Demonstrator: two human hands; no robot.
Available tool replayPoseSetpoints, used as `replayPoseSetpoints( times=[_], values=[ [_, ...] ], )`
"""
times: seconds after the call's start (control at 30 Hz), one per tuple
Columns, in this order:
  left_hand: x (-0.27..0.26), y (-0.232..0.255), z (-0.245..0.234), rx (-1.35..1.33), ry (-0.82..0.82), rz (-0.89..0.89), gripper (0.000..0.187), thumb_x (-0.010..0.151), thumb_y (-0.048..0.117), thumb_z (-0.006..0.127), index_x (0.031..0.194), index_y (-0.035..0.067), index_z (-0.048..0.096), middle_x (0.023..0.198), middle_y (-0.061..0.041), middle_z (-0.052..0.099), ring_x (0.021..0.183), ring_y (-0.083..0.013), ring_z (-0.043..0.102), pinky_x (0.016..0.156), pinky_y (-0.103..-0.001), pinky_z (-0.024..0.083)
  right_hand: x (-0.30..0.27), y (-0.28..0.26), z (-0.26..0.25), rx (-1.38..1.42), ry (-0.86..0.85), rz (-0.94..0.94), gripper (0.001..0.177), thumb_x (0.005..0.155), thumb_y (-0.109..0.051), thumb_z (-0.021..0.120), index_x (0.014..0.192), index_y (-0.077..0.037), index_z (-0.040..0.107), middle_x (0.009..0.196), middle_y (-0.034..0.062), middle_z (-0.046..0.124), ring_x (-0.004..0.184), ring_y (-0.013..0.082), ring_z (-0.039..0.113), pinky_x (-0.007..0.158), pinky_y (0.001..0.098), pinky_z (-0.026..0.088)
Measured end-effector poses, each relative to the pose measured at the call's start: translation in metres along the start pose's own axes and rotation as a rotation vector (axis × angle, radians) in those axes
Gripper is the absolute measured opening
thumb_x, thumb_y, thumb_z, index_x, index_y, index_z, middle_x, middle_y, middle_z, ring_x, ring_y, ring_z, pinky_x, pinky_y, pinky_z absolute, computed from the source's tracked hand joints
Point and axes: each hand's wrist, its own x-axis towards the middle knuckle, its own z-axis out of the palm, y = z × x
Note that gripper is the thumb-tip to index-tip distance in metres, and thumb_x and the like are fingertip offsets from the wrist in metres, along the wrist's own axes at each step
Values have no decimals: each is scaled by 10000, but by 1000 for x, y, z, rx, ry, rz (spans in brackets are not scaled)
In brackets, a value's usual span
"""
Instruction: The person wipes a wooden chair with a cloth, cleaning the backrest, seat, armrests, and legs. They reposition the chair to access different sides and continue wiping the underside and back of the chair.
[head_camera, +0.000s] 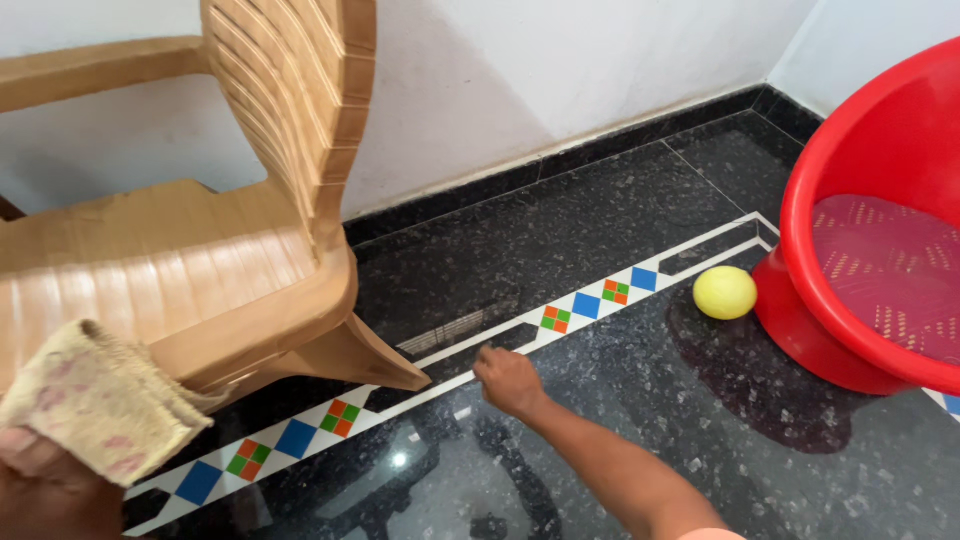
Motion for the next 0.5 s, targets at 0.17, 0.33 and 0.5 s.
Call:
replayPoseSetpoints(
  times=[0.17,0.33,0.5],
  values=[
    [26,7,4,-52,1,-40,450,1186,367,393,1041,74,703,1080,-103,702,1084,-305,616,1086,-480,398,9,-92,-86,299,305,-640,84,700,-66,689,736,-126,643,854,21,656,744,219,669,628,373,526],
    [50,19,-22,-105,-20,-130,435,1181,366,414,1054,70,706,1085,-110,698,1096,-316,620,1076,-494,404,63,-200,-193,483,642,-716,183,817,-42,671,989,-103,693,1125,82,657,1058,274,687,902,420,558],
    [66,34,-38,-297,89,-170,319,1100,321,482,1232,50,583,1129,-114,698,1061,-308,627,1051,-490,386,127,-296,-242,409,571,-581,574,977,-513,624,1443,-184,563,1480,151,532,1411,346,507,1180,481,401]
  ],
)
